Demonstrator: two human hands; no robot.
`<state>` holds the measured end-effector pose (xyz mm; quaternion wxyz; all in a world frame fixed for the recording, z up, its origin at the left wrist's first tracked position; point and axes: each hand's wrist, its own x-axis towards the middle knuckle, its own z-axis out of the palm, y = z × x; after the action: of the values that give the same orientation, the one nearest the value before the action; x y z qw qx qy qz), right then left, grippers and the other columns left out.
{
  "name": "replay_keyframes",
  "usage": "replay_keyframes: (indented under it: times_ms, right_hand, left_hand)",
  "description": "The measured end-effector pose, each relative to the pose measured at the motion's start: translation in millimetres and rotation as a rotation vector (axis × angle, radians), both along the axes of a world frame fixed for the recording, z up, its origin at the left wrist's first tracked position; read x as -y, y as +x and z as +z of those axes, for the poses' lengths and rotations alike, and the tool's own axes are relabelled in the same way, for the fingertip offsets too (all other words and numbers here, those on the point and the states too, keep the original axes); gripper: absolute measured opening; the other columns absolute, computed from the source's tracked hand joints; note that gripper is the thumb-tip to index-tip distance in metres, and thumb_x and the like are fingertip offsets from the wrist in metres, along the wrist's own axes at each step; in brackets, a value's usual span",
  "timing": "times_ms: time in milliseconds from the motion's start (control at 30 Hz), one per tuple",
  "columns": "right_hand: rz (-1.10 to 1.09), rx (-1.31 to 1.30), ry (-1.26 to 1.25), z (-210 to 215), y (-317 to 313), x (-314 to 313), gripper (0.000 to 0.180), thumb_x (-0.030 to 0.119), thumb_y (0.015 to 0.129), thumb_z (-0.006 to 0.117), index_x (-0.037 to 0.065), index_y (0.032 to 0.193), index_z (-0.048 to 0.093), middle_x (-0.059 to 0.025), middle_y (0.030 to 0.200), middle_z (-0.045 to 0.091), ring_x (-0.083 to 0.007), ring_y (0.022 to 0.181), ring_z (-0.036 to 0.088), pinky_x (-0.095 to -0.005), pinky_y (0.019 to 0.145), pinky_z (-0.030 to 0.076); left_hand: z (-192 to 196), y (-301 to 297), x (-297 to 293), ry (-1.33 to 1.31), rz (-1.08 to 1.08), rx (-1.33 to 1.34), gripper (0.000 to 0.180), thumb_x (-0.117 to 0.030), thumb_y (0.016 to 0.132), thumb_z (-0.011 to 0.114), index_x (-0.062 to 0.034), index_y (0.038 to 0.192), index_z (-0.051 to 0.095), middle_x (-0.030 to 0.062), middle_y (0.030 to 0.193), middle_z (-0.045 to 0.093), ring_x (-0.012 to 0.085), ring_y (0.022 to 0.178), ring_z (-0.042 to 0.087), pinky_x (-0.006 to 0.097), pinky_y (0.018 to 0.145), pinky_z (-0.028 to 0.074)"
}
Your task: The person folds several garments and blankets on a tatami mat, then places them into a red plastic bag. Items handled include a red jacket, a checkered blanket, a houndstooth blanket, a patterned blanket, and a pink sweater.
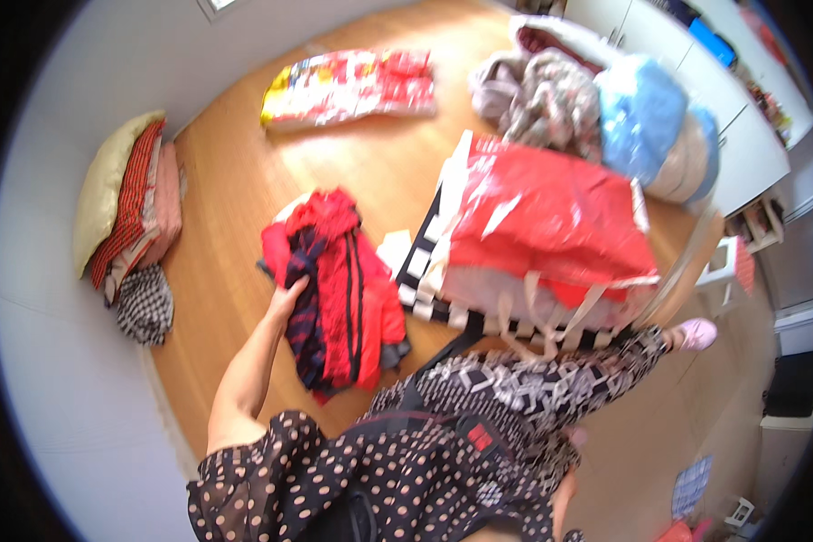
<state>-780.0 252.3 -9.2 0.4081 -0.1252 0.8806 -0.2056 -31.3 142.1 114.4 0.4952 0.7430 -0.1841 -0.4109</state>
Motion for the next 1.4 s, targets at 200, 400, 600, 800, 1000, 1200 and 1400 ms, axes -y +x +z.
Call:
replay_keyframes:
  times_ms: [200, 400, 600, 800, 1000, 1200, 1400]
  right_hand:
    - [0.021, -0.059, -0.137, 38, 32, 72, 0.047, 0.038, 0.093, 0.047, 0.001, 0.120, 0.054, -0.0130, 0.116, 0.060, -0.0256, 0.106, 0.058, -0.0373, 0.091, 0.044]
    - [0.201, 0.073, -0.440, 114, 95, 172, 0.048, 0.039, 0.093, 0.046, 0.001, 0.121, 0.054, -0.0127, 0.117, 0.060, -0.0254, 0.107, 0.057, -0.0375, 0.092, 0.044]
    - [0.414, 0.320, -0.622, 169, 154, 216, 0.049, 0.040, 0.093, 0.045, 0.002, 0.123, 0.053, -0.0124, 0.118, 0.059, -0.0253, 0.108, 0.057, -0.0377, 0.093, 0.043]
    - [0.519, 0.482, -0.660, 185, 176, 211, 0.050, 0.041, 0.093, 0.045, 0.002, 0.124, 0.052, -0.0120, 0.119, 0.059, -0.0251, 0.109, 0.056, -0.0379, 0.094, 0.043]
    - [0.402, 0.544, -0.578, 175, 152, 171, 0.051, 0.041, 0.093, 0.044, 0.003, 0.125, 0.051, -0.0117, 0.120, 0.058, -0.0249, 0.110, 0.056, -0.0380, 0.095, 0.043]
    - [0.223, 0.593, -0.448, 142, 117, 128, 0.052, 0.042, 0.093, 0.043, 0.003, 0.126, 0.050, -0.0114, 0.121, 0.057, -0.0247, 0.111, 0.055, -0.0382, 0.096, 0.043]
    - [0.018, 0.637, -0.348, 108, 83, 77, 0.053, 0.043, 0.093, 0.042, 0.004, 0.127, 0.049, -0.0111, 0.123, 0.057, -0.0245, 0.111, 0.055, -0.0384, 0.096, 0.042]
  left_hand:
    - [6, -10, 24, 0.011, -0.018, 0.245, 0.057, -0.023, 0.077, 0.068, -0.0050, 0.128, 0.048, 0.0072, 0.116, 0.059, 0.0195, 0.102, 0.056, 0.032, 0.090, 0.044]
    - [-7, 1, 58, -0.075, -0.205, 0.161, 0.054, -0.013, 0.075, 0.070, -0.0051, 0.125, 0.051, 0.0050, 0.111, 0.060, 0.0167, 0.101, 0.056, 0.030, 0.091, 0.043]
    - [-2, -3, 90, -0.113, -0.333, 0.160, 0.053, -0.011, 0.075, 0.070, -0.0058, 0.124, 0.052, 0.0031, 0.110, 0.061, 0.0156, 0.101, 0.056, 0.030, 0.092, 0.042]
    - [-4, 5, 92, -0.229, -0.407, 0.146, 0.059, -0.022, 0.071, 0.072, -0.0066, 0.124, 0.052, 0.0041, 0.112, 0.059, 0.0164, 0.102, 0.054, 0.033, 0.090, 0.044]
    - [-3, 11, 88, -0.093, -0.195, -0.232, 0.063, -0.042, 0.080, 0.067, -0.0053, 0.127, 0.046, 0.0092, 0.111, 0.060, 0.0194, 0.093, 0.060, 0.033, 0.084, 0.049]
    - [-25, 33, 79, -0.207, -0.019, -0.360, 0.079, -0.057, 0.081, 0.059, -0.0006, 0.133, 0.040, 0.0156, 0.124, 0.054, 0.0239, 0.104, 0.058, 0.035, 0.092, 0.045]
    - [-7, 21, 74, -0.057, -0.151, 0.274, 0.092, -0.054, 0.075, 0.067, -0.0020, 0.141, 0.029, 0.0206, 0.138, 0.038, 0.0264, 0.127, 0.040, 0.036, 0.105, 0.031]
